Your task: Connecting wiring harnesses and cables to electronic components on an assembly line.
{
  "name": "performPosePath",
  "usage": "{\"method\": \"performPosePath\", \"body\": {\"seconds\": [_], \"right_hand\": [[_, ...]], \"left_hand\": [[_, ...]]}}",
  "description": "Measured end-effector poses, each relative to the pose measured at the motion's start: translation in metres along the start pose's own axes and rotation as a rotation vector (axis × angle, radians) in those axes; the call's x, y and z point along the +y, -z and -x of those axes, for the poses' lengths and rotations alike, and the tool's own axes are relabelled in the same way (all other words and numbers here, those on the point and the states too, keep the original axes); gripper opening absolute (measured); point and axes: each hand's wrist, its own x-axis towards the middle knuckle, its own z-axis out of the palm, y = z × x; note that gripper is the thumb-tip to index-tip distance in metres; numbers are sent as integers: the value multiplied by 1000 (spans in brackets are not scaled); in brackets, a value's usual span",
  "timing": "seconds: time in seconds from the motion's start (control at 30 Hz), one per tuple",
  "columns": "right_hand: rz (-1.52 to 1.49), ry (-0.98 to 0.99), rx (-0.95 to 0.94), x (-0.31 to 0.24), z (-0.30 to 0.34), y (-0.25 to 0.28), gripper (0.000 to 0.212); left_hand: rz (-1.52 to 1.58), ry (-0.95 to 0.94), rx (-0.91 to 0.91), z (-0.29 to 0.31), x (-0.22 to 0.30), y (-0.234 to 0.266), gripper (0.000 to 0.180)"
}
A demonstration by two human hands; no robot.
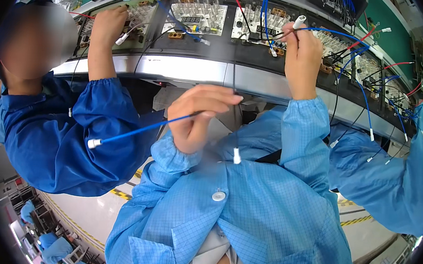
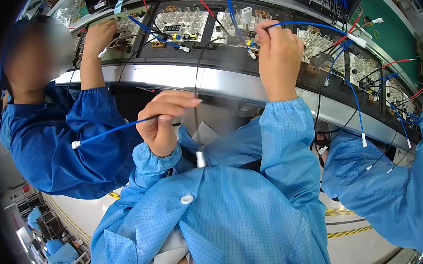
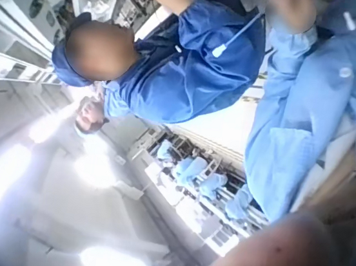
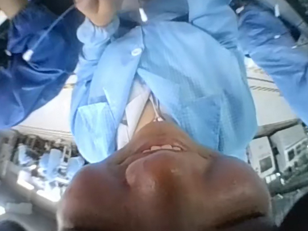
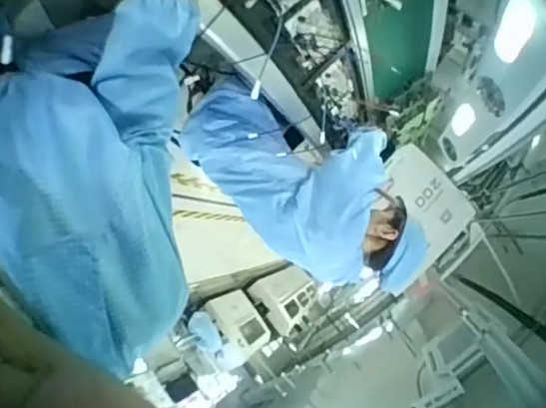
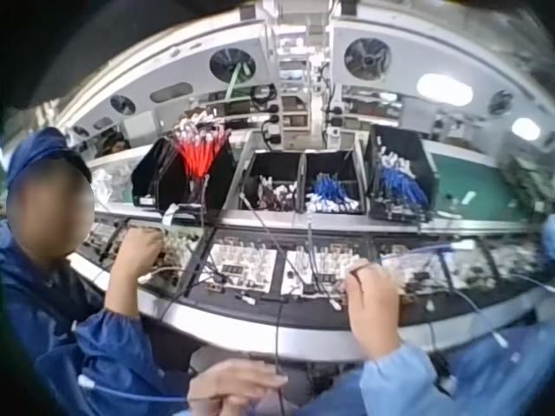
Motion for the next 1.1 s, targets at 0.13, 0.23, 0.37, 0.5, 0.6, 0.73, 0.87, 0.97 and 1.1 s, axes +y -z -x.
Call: {"method": "performPosePath", "body": {"seconds": [0.13,0.23,0.37,0.5,0.6,0.73,0.87,0.97,1.1], "right_hand": [[-9,62,-96,1,0,0,11],[23,68,-149,2,-7,6,12],[-29,25,-190,-1,-1,9,13],[-51,50,-169,0,-1,10,16],[-3,67,-162,-2,0,9,17],[-6,59,-173,1,2,9,15],[-48,62,-167,-2,1,5,15],[-46,88,-175,-14,-1,6,14],[-2,73,-255,-34,-2,15,12]], "left_hand": [[-118,-94,-208,-7,6,-1,13],[-155,-76,-313,-5,12,0,12],[-148,-195,-330,0,17,15,13],[-121,-531,-54,3,13,30,25],[-279,-588,87,5,13,41,31],[-480,-467,347,6,5,48,29],[-634,-237,459,4,-2,63,4],[-612,-50,472,-10,-8,73,18],[-741,-7,330,-24,-6,84,17]]}}
